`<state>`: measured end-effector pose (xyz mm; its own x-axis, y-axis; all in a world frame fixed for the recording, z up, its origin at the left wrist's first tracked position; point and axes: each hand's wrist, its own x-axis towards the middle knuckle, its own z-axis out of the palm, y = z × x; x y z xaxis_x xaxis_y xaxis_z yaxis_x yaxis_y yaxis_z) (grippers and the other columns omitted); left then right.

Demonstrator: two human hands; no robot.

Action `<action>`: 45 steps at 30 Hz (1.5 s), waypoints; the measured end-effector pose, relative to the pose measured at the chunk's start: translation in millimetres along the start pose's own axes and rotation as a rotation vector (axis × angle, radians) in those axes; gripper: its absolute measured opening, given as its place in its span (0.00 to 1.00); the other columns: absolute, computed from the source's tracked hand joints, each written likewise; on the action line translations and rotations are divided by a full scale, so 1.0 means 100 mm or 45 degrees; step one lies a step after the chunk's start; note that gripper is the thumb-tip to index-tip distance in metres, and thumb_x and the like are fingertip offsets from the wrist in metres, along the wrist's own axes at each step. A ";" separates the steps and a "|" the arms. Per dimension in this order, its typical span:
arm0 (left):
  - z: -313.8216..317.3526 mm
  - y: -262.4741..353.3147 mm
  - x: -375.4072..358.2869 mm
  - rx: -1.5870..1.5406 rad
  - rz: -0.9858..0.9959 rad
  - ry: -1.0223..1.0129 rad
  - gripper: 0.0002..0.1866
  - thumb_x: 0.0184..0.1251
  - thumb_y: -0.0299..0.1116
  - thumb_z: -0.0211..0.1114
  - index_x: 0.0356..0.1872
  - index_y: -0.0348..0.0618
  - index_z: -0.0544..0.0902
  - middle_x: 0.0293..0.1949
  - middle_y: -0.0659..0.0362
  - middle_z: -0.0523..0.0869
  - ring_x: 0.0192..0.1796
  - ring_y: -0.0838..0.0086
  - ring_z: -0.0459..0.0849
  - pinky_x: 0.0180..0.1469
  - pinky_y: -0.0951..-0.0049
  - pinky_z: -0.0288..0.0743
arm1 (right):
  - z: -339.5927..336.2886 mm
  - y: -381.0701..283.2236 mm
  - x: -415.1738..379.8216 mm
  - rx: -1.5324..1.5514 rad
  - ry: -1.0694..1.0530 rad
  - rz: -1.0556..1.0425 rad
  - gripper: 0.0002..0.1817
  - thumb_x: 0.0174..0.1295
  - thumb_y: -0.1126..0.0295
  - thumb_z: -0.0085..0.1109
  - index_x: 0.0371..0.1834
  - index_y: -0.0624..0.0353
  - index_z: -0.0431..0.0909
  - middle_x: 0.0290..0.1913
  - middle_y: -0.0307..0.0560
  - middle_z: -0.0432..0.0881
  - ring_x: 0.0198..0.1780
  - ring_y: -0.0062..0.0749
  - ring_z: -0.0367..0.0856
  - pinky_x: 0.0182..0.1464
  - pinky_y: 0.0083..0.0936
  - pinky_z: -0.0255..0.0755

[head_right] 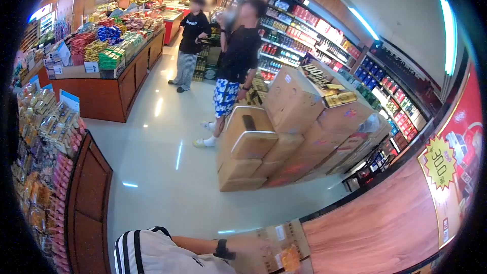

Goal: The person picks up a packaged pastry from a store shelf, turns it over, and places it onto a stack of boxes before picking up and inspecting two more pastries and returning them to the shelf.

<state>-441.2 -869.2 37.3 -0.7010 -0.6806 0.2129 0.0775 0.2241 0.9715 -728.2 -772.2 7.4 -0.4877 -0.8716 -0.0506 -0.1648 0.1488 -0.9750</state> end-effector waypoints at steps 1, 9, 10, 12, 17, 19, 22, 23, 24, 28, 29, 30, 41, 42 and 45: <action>0.09 -0.25 0.20 0.132 0.001 -0.066 0.25 0.73 0.39 0.57 0.64 0.35 0.69 0.58 0.51 0.78 0.57 0.66 0.78 0.60 0.66 0.72 | 0.00 0.01 0.04 -0.003 -0.013 0.017 0.29 0.68 0.60 0.53 0.70 0.60 0.64 0.60 0.49 0.73 0.55 0.38 0.74 0.54 0.34 0.73; 0.53 -0.53 0.91 0.175 -0.053 0.115 0.30 0.70 0.42 0.60 0.64 0.32 0.66 0.58 0.46 0.75 0.60 0.62 0.74 0.64 0.65 0.68 | 0.09 0.02 0.49 -0.015 -0.185 0.098 0.28 0.68 0.60 0.54 0.69 0.60 0.65 0.60 0.49 0.74 0.54 0.37 0.75 0.53 0.33 0.74; 0.59 -0.62 0.94 0.069 -0.018 0.130 0.30 0.69 0.41 0.61 0.64 0.32 0.66 0.58 0.45 0.75 0.60 0.61 0.74 0.64 0.65 0.67 | 0.10 0.02 0.54 -0.016 -0.209 0.109 0.28 0.68 0.60 0.54 0.69 0.60 0.65 0.60 0.49 0.74 0.54 0.37 0.75 0.53 0.33 0.74; 0.60 -0.75 0.99 -0.121 0.054 0.151 0.30 0.68 0.41 0.62 0.64 0.31 0.66 0.57 0.44 0.75 0.60 0.60 0.74 0.64 0.63 0.67 | 0.16 0.02 0.62 -0.002 -0.247 0.130 0.28 0.68 0.60 0.54 0.69 0.60 0.65 0.59 0.49 0.74 0.54 0.37 0.75 0.53 0.33 0.74; 0.68 -1.18 1.11 0.219 -0.089 0.248 0.34 0.66 0.45 0.62 0.64 0.29 0.66 0.58 0.42 0.75 0.61 0.55 0.73 0.67 0.58 0.64 | 0.20 0.07 0.76 0.004 -0.310 0.160 0.27 0.68 0.60 0.54 0.68 0.60 0.65 0.59 0.48 0.75 0.53 0.36 0.75 0.52 0.32 0.74; 0.72 -1.35 1.28 0.361 -0.126 0.194 0.35 0.65 0.46 0.63 0.64 0.30 0.65 0.58 0.41 0.74 0.62 0.52 0.72 0.67 0.56 0.63 | 0.19 0.09 0.80 -0.003 -0.329 0.153 0.27 0.68 0.61 0.54 0.68 0.61 0.65 0.59 0.48 0.75 0.53 0.36 0.76 0.52 0.32 0.74; 0.64 -1.15 1.36 0.417 -0.166 0.032 0.35 0.62 0.45 0.63 0.65 0.32 0.65 0.58 0.40 0.74 0.64 0.50 0.71 0.68 0.54 0.62 | 0.18 0.10 0.84 0.001 -0.340 0.166 0.27 0.68 0.61 0.54 0.68 0.61 0.66 0.58 0.48 0.75 0.53 0.36 0.76 0.52 0.32 0.74; 0.69 -1.10 1.32 0.403 -0.120 0.097 0.35 0.61 0.43 0.62 0.65 0.33 0.65 0.58 0.40 0.74 0.64 0.49 0.70 0.68 0.53 0.62 | 0.14 0.14 0.84 -0.006 -0.343 0.168 0.27 0.69 0.61 0.54 0.68 0.61 0.66 0.58 0.48 0.75 0.53 0.36 0.76 0.52 0.32 0.74; 0.75 -1.08 1.27 0.387 -0.079 0.158 0.34 0.61 0.41 0.62 0.66 0.34 0.65 0.58 0.40 0.74 0.64 0.48 0.70 0.68 0.53 0.61 | 0.12 0.15 0.83 -0.008 -0.340 0.177 0.27 0.69 0.61 0.54 0.68 0.61 0.66 0.58 0.48 0.76 0.53 0.36 0.76 0.52 0.31 0.74; 0.89 -1.12 1.17 0.282 -0.007 0.146 0.32 0.61 0.40 0.62 0.65 0.36 0.66 0.55 0.42 0.75 0.58 0.52 0.74 0.63 0.56 0.67 | 0.10 0.19 0.81 -0.003 -0.328 0.217 0.27 0.69 0.61 0.54 0.67 0.61 0.66 0.58 0.48 0.76 0.52 0.35 0.76 0.51 0.31 0.74; 0.94 -1.16 1.16 0.251 -0.013 0.178 0.31 0.62 0.39 0.62 0.64 0.37 0.67 0.54 0.42 0.76 0.55 0.53 0.77 0.59 0.58 0.70 | 0.10 0.21 0.80 -0.008 -0.330 0.225 0.26 0.69 0.61 0.54 0.67 0.61 0.66 0.58 0.48 0.76 0.52 0.35 0.76 0.51 0.31 0.74; 1.02 -1.48 1.25 0.207 -0.051 0.173 0.30 0.63 0.39 0.62 0.63 0.36 0.68 0.52 0.43 0.77 0.53 0.54 0.78 0.56 0.59 0.72 | 0.10 0.21 0.80 -0.011 -0.335 0.231 0.26 0.69 0.61 0.54 0.67 0.61 0.67 0.58 0.48 0.76 0.52 0.35 0.77 0.51 0.31 0.74; 0.68 -1.04 1.00 0.206 -0.185 0.094 0.23 0.66 0.38 0.61 0.58 0.37 0.72 0.40 0.48 0.84 0.41 0.61 0.83 0.45 0.62 0.76 | 0.16 0.19 0.80 -0.051 -0.427 0.219 0.25 0.69 0.61 0.54 0.66 0.61 0.68 0.57 0.47 0.77 0.51 0.34 0.78 0.50 0.30 0.74; 0.65 -1.00 0.97 0.197 -0.182 0.114 0.23 0.66 0.37 0.61 0.59 0.37 0.72 0.40 0.48 0.84 0.41 0.61 0.83 0.45 0.62 0.77 | 0.18 0.18 0.80 -0.052 -0.439 0.216 0.25 0.69 0.62 0.54 0.66 0.61 0.68 0.57 0.47 0.77 0.51 0.34 0.78 0.50 0.30 0.74; 0.53 -0.77 0.87 0.075 -0.148 0.142 0.23 0.65 0.32 0.61 0.60 0.39 0.72 0.42 0.47 0.84 0.43 0.61 0.83 0.47 0.62 0.77 | 0.25 0.14 0.80 -0.052 -0.469 0.199 0.25 0.69 0.62 0.54 0.66 0.61 0.68 0.56 0.47 0.77 0.51 0.34 0.78 0.50 0.29 0.75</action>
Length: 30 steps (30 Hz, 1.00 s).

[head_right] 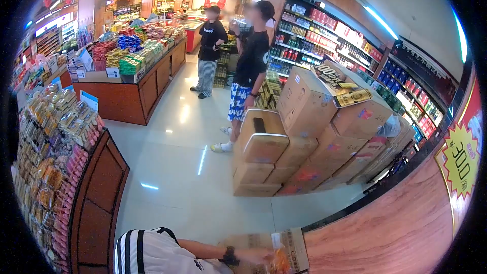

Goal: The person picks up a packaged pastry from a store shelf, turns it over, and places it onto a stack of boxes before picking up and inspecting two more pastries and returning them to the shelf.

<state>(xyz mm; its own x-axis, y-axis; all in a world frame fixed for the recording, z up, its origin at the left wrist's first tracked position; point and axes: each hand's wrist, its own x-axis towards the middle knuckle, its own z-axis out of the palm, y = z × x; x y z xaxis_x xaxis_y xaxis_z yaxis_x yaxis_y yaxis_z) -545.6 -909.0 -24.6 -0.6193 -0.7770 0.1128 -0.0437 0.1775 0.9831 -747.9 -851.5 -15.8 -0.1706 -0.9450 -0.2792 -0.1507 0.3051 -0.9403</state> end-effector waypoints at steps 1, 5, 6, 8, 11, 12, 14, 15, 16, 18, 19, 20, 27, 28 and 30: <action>-0.04 0.05 -0.02 -0.055 0.014 -0.002 0.23 0.65 0.31 0.61 0.61 0.39 0.72 0.42 0.47 0.84 0.43 0.61 0.84 0.47 0.62 0.77 | 0.02 -0.02 0.01 -0.001 -0.007 -0.007 0.25 0.69 0.62 0.54 0.66 0.61 0.68 0.56 0.47 0.77 0.51 0.33 0.78 0.50 0.29 0.75; -0.09 -0.05 0.03 0.039 -0.037 0.041 0.21 0.67 0.31 0.60 0.60 0.39 0.72 0.43 0.46 0.83 0.45 0.60 0.82 0.49 0.62 0.76 | 0.07 -0.06 0.01 -0.003 -0.017 -0.029 0.25 0.69 0.62 0.54 0.65 0.61 0.68 0.56 0.47 0.78 0.51 0.33 0.78 0.49 0.29 0.75; -0.09 0.05 -0.02 0.074 0.094 0.103 0.20 0.70 0.34 0.60 0.58 0.36 0.71 0.43 0.46 0.82 0.45 0.60 0.81 0.48 0.62 0.75 | 0.07 -0.06 0.01 0.000 -0.018 -0.028 0.25 0.69 0.62 0.54 0.65 0.61 0.69 0.56 0.47 0.78 0.50 0.33 0.78 0.49 0.29 0.75; -0.12 0.14 -0.11 0.122 0.261 0.172 0.21 0.72 0.38 0.59 0.57 0.33 0.71 0.43 0.45 0.81 0.44 0.59 0.80 0.48 0.63 0.74 | 0.09 -0.08 -0.01 0.004 -0.019 -0.028 0.24 0.69 0.62 0.54 0.65 0.61 0.69 0.56 0.47 0.78 0.50 0.33 0.79 0.49 0.29 0.75; -0.10 0.20 -0.15 0.160 0.270 0.141 0.22 0.73 0.39 0.58 0.59 0.32 0.71 0.44 0.45 0.82 0.43 0.59 0.81 0.49 0.63 0.75 | 0.09 -0.09 -0.02 -0.001 -0.022 -0.029 0.24 0.69 0.62 0.54 0.65 0.62 0.69 0.55 0.46 0.78 0.50 0.33 0.79 0.49 0.28 0.75; -0.13 0.26 -0.17 0.184 0.193 0.092 0.22 0.73 0.39 0.58 0.59 0.32 0.71 0.44 0.45 0.82 0.43 0.60 0.81 0.49 0.63 0.75 | 0.10 -0.08 -0.02 -0.008 -0.028 -0.030 0.24 0.69 0.62 0.54 0.65 0.62 0.69 0.55 0.46 0.78 0.50 0.32 0.79 0.49 0.28 0.75; -0.15 0.35 -0.26 0.184 0.106 0.061 0.22 0.73 0.39 0.58 0.58 0.32 0.71 0.44 0.46 0.82 0.43 0.61 0.81 0.48 0.63 0.75 | 0.10 -0.08 -0.04 -0.022 -0.045 -0.028 0.24 0.69 0.62 0.54 0.65 0.62 0.69 0.55 0.46 0.79 0.50 0.32 0.79 0.48 0.28 0.75; -0.16 0.37 -0.30 0.166 0.099 0.077 0.22 0.73 0.39 0.58 0.58 0.31 0.71 0.43 0.46 0.82 0.43 0.61 0.81 0.48 0.63 0.75 | 0.13 -0.09 -0.03 -0.021 -0.060 -0.025 0.24 0.69 0.62 0.54 0.65 0.62 0.69 0.55 0.46 0.79 0.50 0.32 0.79 0.48 0.28 0.75; -0.16 0.40 -0.34 0.147 0.094 0.091 0.22 0.73 0.39 0.58 0.58 0.31 0.71 0.43 0.47 0.82 0.42 0.62 0.80 0.48 0.63 0.75 | 0.14 -0.08 -0.03 -0.022 -0.070 -0.024 0.24 0.69 0.62 0.54 0.65 0.62 0.69 0.55 0.46 0.79 0.50 0.32 0.79 0.48 0.28 0.75; -0.23 0.67 -0.45 0.069 0.024 0.112 0.19 0.71 0.35 0.59 0.58 0.35 0.72 0.45 0.46 0.82 0.46 0.62 0.81 0.51 0.63 0.75 | 0.19 -0.10 0.01 -0.035 -0.105 -0.025 0.24 0.69 0.62 0.54 0.64 0.62 0.70 0.55 0.46 0.79 0.49 0.32 0.79 0.48 0.28 0.75; -0.27 0.75 -0.50 0.033 -0.009 0.130 0.19 0.71 0.33 0.59 0.58 0.37 0.72 0.46 0.46 0.82 0.47 0.62 0.81 0.53 0.63 0.75 | 0.23 -0.11 0.03 -0.034 -0.129 -0.026 0.24 0.69 0.62 0.54 0.64 0.62 0.70 0.55 0.46 0.79 0.49 0.32 0.79 0.48 0.27 0.75; -0.28 0.66 -0.55 0.060 0.020 0.180 0.19 0.71 0.32 0.58 0.60 0.37 0.72 0.48 0.47 0.82 0.49 0.63 0.81 0.54 0.64 0.74 | 0.28 -0.12 0.05 -0.045 -0.162 -0.028 0.23 0.69 0.62 0.54 0.64 0.62 0.70 0.55 0.46 0.79 0.49 0.32 0.80 0.48 0.27 0.75; -0.51 0.24 -1.29 -0.460 0.196 0.436 0.22 0.72 0.32 0.56 0.65 0.38 0.69 0.61 0.57 0.76 0.64 0.71 0.71 0.67 0.69 0.65 | 1.09 -0.32 0.20 -0.125 -0.596 -0.071 0.23 0.69 0.63 0.55 0.64 0.62 0.71 0.54 0.46 0.80 0.49 0.31 0.80 0.47 0.27 0.75; -0.60 0.66 -1.54 -0.657 0.218 0.459 0.23 0.73 0.33 0.56 0.66 0.38 0.69 0.62 0.57 0.76 0.65 0.71 0.71 0.67 0.69 0.65 | 1.28 -0.36 0.17 -0.137 -0.685 -0.084 0.23 0.69 0.63 0.55 0.64 0.62 0.71 0.54 0.46 0.80 0.48 0.31 0.80 0.47 0.27 0.75; -0.65 0.71 -1.95 -0.544 0.171 0.678 0.23 0.74 0.34 0.54 0.66 0.38 0.69 0.62 0.56 0.77 0.63 0.71 0.73 0.66 0.68 0.66 | 1.67 -0.48 0.06 -0.160 -0.860 -0.107 0.23 0.69 0.63 0.55 0.63 0.62 0.71 0.54 0.46 0.80 0.48 0.31 0.80 0.47 0.26 0.75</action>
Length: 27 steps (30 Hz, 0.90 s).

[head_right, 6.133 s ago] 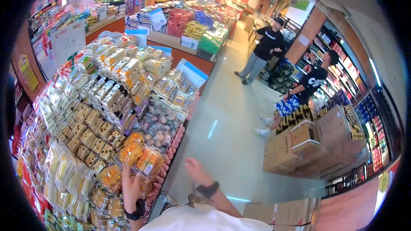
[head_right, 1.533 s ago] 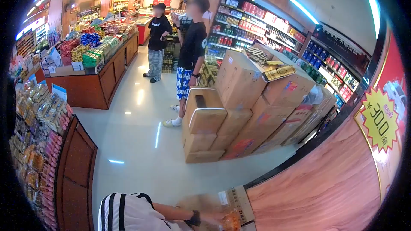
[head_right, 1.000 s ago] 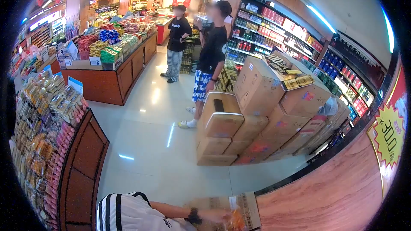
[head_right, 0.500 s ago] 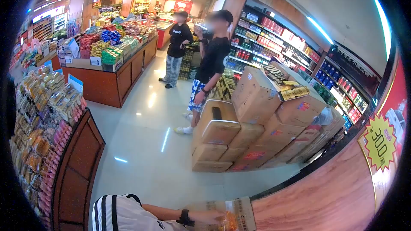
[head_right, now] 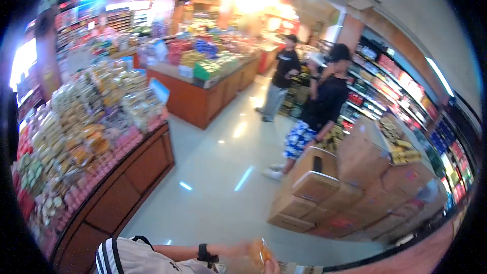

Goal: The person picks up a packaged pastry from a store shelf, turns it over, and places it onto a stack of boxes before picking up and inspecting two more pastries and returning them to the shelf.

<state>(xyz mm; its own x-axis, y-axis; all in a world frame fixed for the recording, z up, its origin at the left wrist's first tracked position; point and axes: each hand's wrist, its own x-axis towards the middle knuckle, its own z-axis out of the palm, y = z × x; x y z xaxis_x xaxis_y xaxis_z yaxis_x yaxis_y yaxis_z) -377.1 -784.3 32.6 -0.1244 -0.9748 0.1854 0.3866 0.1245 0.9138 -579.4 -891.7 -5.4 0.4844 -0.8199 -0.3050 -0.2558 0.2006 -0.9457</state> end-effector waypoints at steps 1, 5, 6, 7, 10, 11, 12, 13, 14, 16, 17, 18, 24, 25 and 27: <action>-0.36 -0.19 -0.14 0.331 0.036 0.175 0.23 0.74 0.35 0.53 0.66 0.37 0.69 0.61 0.55 0.78 0.61 0.70 0.74 0.65 0.67 0.67 | 0.21 -0.07 0.08 -0.012 -0.096 -0.017 0.23 0.69 0.63 0.55 0.63 0.62 0.71 0.54 0.45 0.80 0.48 0.31 0.81 0.47 0.26 0.75; -0.64 0.10 -1.01 0.542 0.011 0.817 0.22 0.74 0.34 0.53 0.65 0.38 0.70 0.59 0.54 0.79 0.58 0.69 0.77 0.62 0.66 0.70 | 1.10 -0.39 0.16 -0.101 -0.419 -0.053 0.22 0.69 0.63 0.55 0.63 0.62 0.71 0.53 0.45 0.80 0.49 0.30 0.80 0.46 0.26 0.75; -0.68 0.24 -1.19 0.555 0.008 0.899 0.21 0.74 0.35 0.53 0.65 0.38 0.70 0.58 0.54 0.80 0.57 0.69 0.77 0.61 0.67 0.70 | 1.35 -0.52 0.13 -0.151 -0.477 -0.072 0.23 0.69 0.63 0.55 0.64 0.62 0.71 0.54 0.44 0.80 0.49 0.29 0.80 0.46 0.25 0.75; -0.69 0.37 -1.37 0.564 0.001 0.975 0.21 0.74 0.35 0.54 0.64 0.39 0.71 0.57 0.54 0.80 0.56 0.70 0.78 0.60 0.67 0.71 | 1.55 -0.62 0.07 -0.197 -0.527 -0.093 0.23 0.69 0.64 0.55 0.64 0.62 0.71 0.54 0.44 0.80 0.50 0.29 0.80 0.46 0.25 0.75; -0.75 0.57 -1.98 0.643 -0.009 1.187 0.21 0.74 0.36 0.55 0.63 0.40 0.72 0.54 0.54 0.82 0.54 0.70 0.79 0.57 0.67 0.73 | 2.13 -0.71 -0.04 -0.302 -0.784 -0.141 0.22 0.70 0.64 0.54 0.64 0.62 0.71 0.55 0.44 0.79 0.51 0.28 0.79 0.47 0.24 0.74; -0.78 0.58 -2.16 0.685 0.010 1.272 0.21 0.74 0.36 0.54 0.63 0.40 0.72 0.54 0.53 0.82 0.53 0.69 0.80 0.56 0.67 0.73 | 2.34 -0.83 -0.21 -0.367 -0.791 -0.121 0.22 0.70 0.64 0.53 0.63 0.62 0.72 0.55 0.44 0.79 0.52 0.26 0.78 0.46 0.22 0.73; -0.77 0.59 -2.33 0.724 0.025 1.347 0.20 0.73 0.36 0.54 0.63 0.40 0.72 0.53 0.53 0.83 0.52 0.69 0.80 0.56 0.67 0.74 | 2.53 -0.80 -0.28 -0.385 -0.825 -0.123 0.21 0.70 0.64 0.53 0.63 0.62 0.73 0.55 0.43 0.79 0.51 0.25 0.78 0.46 0.21 0.73; -0.76 0.60 -2.50 0.643 0.084 1.376 0.20 0.73 0.36 0.54 0.63 0.40 0.72 0.52 0.53 0.83 0.51 0.68 0.81 0.55 0.67 0.74 | 2.70 -0.75 -0.30 -0.406 -0.852 -0.127 0.21 0.70 0.63 0.53 0.62 0.62 0.73 0.55 0.43 0.79 0.51 0.25 0.78 0.46 0.21 0.72; -0.75 0.63 -2.70 0.566 0.148 1.402 0.20 0.73 0.36 0.54 0.62 0.39 0.72 0.51 0.52 0.84 0.51 0.68 0.81 0.55 0.67 0.74 | 2.87 -0.76 -0.35 -0.427 -0.879 -0.135 0.21 0.70 0.63 0.53 0.62 0.62 0.73 0.54 0.43 0.79 0.51 0.24 0.78 0.45 0.21 0.72; -0.75 0.61 -2.93 0.532 0.202 1.492 0.21 0.73 0.36 0.55 0.62 0.39 0.72 0.50 0.52 0.84 0.50 0.67 0.81 0.55 0.66 0.74 | 3.12 -0.80 -0.43 -0.533 -1.028 -0.161 0.22 0.70 0.61 0.54 0.62 0.63 0.74 0.53 0.42 0.79 0.50 0.24 0.77 0.45 0.23 0.71; -0.77 0.61 -3.06 0.573 0.187 1.554 0.21 0.73 0.37 0.55 0.63 0.39 0.72 0.50 0.52 0.84 0.49 0.67 0.82 0.55 0.66 0.74 | 3.27 -0.85 -0.56 -0.584 -1.058 -0.208 0.22 0.69 0.61 0.54 0.62 0.63 0.74 0.53 0.41 0.79 0.50 0.24 0.77 0.45 0.23 0.71; -0.80 0.62 -3.19 0.623 0.166 1.611 0.22 0.73 0.38 0.55 0.63 0.39 0.72 0.50 0.52 0.85 0.49 0.67 0.82 0.55 0.66 0.74 | 3.40 -0.87 -0.66 -0.623 -1.084 -0.255 0.23 0.69 0.60 0.55 0.61 0.63 0.74 0.53 0.41 0.79 0.50 0.24 0.77 0.46 0.23 0.72; -0.70 1.29 -3.56 0.359 0.344 1.607 0.26 0.70 0.36 0.60 0.65 0.33 0.70 0.54 0.50 0.83 0.53 0.65 0.82 0.57 0.65 0.75 | 3.86 -1.02 -0.75 -0.469 -1.297 -0.308 0.19 0.72 0.64 0.52 0.61 0.61 0.75 0.57 0.42 0.79 0.56 0.26 0.76 0.55 0.25 0.71; -0.75 1.34 -3.60 0.452 0.257 1.663 0.26 0.70 0.36 0.61 0.65 0.33 0.69 0.54 0.50 0.82 0.53 0.65 0.81 0.57 0.66 0.75 | 3.97 -1.00 -0.69 -0.584 -1.268 -0.357 0.19 0.72 0.65 0.51 0.62 0.62 0.75 0.57 0.43 0.79 0.56 0.26 0.76 0.57 0.24 0.70; -0.82 1.33 -3.70 0.642 0.106 1.820 0.27 0.70 0.34 0.61 0.66 0.32 0.69 0.55 0.49 0.82 0.55 0.65 0.81 0.58 0.67 0.74 | 4.21 -1.02 -0.63 -0.639 -1.289 -0.334 0.20 0.72 0.64 0.52 0.61 0.63 0.74 0.56 0.44 0.79 0.56 0.26 0.76 0.57 0.23 0.70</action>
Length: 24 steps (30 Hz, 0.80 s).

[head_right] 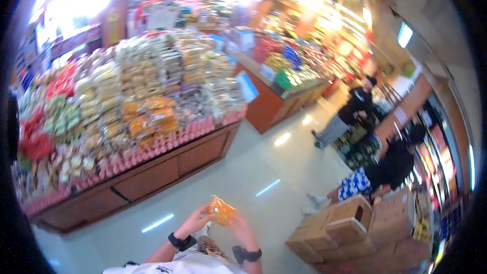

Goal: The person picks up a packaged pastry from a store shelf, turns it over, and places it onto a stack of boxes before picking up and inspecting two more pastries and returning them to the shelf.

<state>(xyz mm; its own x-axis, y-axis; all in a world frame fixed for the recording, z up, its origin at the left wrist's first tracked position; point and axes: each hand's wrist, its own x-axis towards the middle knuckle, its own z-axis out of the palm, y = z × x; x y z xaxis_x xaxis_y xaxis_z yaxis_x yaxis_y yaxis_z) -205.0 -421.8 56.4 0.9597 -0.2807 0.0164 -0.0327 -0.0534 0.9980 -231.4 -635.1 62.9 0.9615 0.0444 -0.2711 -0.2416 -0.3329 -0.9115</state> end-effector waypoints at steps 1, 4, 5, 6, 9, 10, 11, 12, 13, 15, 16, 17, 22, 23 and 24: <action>-0.08 0.05 0.03 -0.032 -0.063 -0.001 0.27 0.70 0.34 0.62 0.66 0.32 0.69 0.55 0.48 0.82 0.55 0.66 0.81 0.58 0.68 0.74 | 0.05 -0.06 0.13 0.093 -0.043 0.000 0.21 0.71 0.61 0.54 0.61 0.62 0.75 0.54 0.44 0.79 0.54 0.26 0.76 0.56 0.23 0.70; -0.28 0.09 0.20 0.040 -0.358 0.142 0.28 0.68 0.33 0.64 0.65 0.32 0.69 0.54 0.49 0.82 0.56 0.69 0.80 0.58 0.70 0.73 | 0.19 0.14 0.63 0.244 -0.146 -0.117 0.22 0.70 0.59 0.56 0.62 0.62 0.74 0.54 0.46 0.79 0.53 0.26 0.76 0.55 0.23 0.71; -0.34 0.06 0.27 0.030 -0.304 0.170 0.27 0.68 0.32 0.64 0.65 0.32 0.69 0.53 0.49 0.82 0.55 0.69 0.80 0.57 0.70 0.74 | 0.23 0.18 0.83 0.269 -0.182 -0.179 0.23 0.70 0.59 0.56 0.62 0.62 0.73 0.54 0.47 0.79 0.53 0.26 0.76 0.56 0.23 0.71; -0.44 0.03 0.40 0.024 -0.233 0.212 0.27 0.68 0.32 0.65 0.65 0.32 0.70 0.52 0.50 0.83 0.55 0.70 0.81 0.56 0.70 0.74 | 0.27 0.10 1.08 0.246 -0.207 -0.229 0.22 0.70 0.60 0.56 0.61 0.63 0.73 0.53 0.47 0.79 0.52 0.26 0.76 0.54 0.23 0.72; -0.76 -0.10 0.71 0.173 -0.025 0.290 0.24 0.68 0.28 0.63 0.64 0.30 0.70 0.50 0.53 0.83 0.52 0.73 0.81 0.54 0.73 0.75 | 0.50 -0.05 1.62 0.213 -0.261 -0.341 0.22 0.70 0.61 0.57 0.59 0.66 0.74 0.51 0.47 0.78 0.47 0.26 0.78 0.49 0.21 0.74; -0.86 0.05 0.84 0.115 -0.039 0.284 0.24 0.69 0.27 0.62 0.63 0.30 0.70 0.50 0.54 0.83 0.52 0.74 0.81 0.54 0.74 0.75 | 0.60 0.04 1.86 0.329 -0.272 -0.305 0.21 0.69 0.62 0.58 0.57 0.67 0.75 0.49 0.46 0.78 0.43 0.25 0.79 0.45 0.22 0.75; -0.92 0.13 0.95 0.050 -0.054 0.280 0.23 0.69 0.26 0.61 0.63 0.30 0.70 0.50 0.54 0.83 0.51 0.75 0.81 0.54 0.75 0.75 | 0.61 -0.06 1.96 0.298 -0.257 -0.357 0.20 0.69 0.62 0.58 0.57 0.67 0.75 0.49 0.46 0.78 0.43 0.25 0.79 0.45 0.23 0.76; -1.01 -0.12 1.09 0.112 0.005 0.410 0.22 0.70 0.23 0.59 0.63 0.29 0.70 0.50 0.55 0.83 0.50 0.77 0.81 0.53 0.77 0.75 | 0.58 -0.25 2.04 0.259 -0.244 -0.408 0.20 0.69 0.62 0.58 0.57 0.66 0.75 0.49 0.46 0.78 0.42 0.25 0.79 0.44 0.23 0.76; -1.14 -0.34 1.19 0.224 -0.021 0.415 0.22 0.70 0.23 0.59 0.63 0.29 0.70 0.50 0.55 0.83 0.51 0.76 0.81 0.54 0.76 0.75 | 0.55 -0.40 2.13 0.216 -0.235 -0.455 0.20 0.69 0.63 0.58 0.57 0.66 0.75 0.49 0.46 0.78 0.42 0.25 0.79 0.44 0.23 0.76; -1.17 -0.20 1.33 0.141 -0.054 0.476 0.22 0.70 0.23 0.58 0.64 0.29 0.69 0.50 0.54 0.83 0.52 0.75 0.81 0.55 0.76 0.76 | 0.54 -0.51 2.28 0.244 -0.231 -0.427 0.20 0.69 0.63 0.58 0.57 0.64 0.75 0.49 0.46 0.78 0.42 0.25 0.80 0.43 0.23 0.76; -1.19 -0.22 1.40 0.112 -0.046 0.454 0.22 0.70 0.23 0.59 0.64 0.29 0.69 0.51 0.54 0.83 0.52 0.74 0.81 0.55 0.76 0.76 | 0.56 -0.53 2.36 0.256 -0.235 -0.414 0.19 0.69 0.63 0.58 0.57 0.64 0.75 0.49 0.47 0.78 0.41 0.25 0.80 0.42 0.23 0.76; -1.22 -0.27 1.47 0.084 -0.037 0.445 0.23 0.69 0.23 0.59 0.64 0.29 0.69 0.52 0.53 0.83 0.53 0.74 0.82 0.55 0.76 0.76 | 0.58 -0.42 2.53 0.352 -0.262 -0.346 0.19 0.69 0.63 0.58 0.57 0.63 0.75 0.49 0.47 0.79 0.42 0.26 0.80 0.43 0.24 0.76; -1.32 -0.58 1.51 0.380 0.076 0.556 0.28 0.68 0.34 0.66 0.65 0.34 0.69 0.60 0.52 0.77 0.62 0.68 0.77 0.59 0.70 0.74 | 0.67 -0.61 2.88 0.286 -0.384 -0.372 0.19 0.71 0.67 0.54 0.62 0.60 0.73 0.43 0.35 0.77 0.45 0.16 0.73 0.48 0.17 0.72; -1.35 -0.41 1.54 0.267 -0.046 0.563 0.28 0.69 0.36 0.65 0.66 0.36 0.69 0.60 0.52 0.76 0.63 0.69 0.75 0.58 0.70 0.74 | 0.67 -0.82 2.83 0.283 -0.402 -0.240 0.19 0.70 0.67 0.55 0.61 0.60 0.74 0.44 0.35 0.77 0.44 0.17 0.73 0.47 0.17 0.71; -1.43 -0.47 1.57 0.440 -0.060 0.572 0.29 0.69 0.36 0.65 0.66 0.36 0.68 0.61 0.51 0.75 0.63 0.68 0.75 0.58 0.69 0.74 | 0.69 -0.98 2.84 0.262 -0.401 -0.115 0.19 0.69 0.67 0.55 0.61 0.61 0.74 0.45 0.36 0.78 0.43 0.17 0.74 0.47 0.17 0.71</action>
<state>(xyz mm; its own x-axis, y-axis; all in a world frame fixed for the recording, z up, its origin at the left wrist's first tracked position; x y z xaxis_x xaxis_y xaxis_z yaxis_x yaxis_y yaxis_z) -13.1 -325.9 20.5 0.9843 0.1610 0.0721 -0.0042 -0.3875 0.9219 56.4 -525.3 53.6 0.9005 0.3629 -0.2396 -0.2099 -0.1197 -0.9704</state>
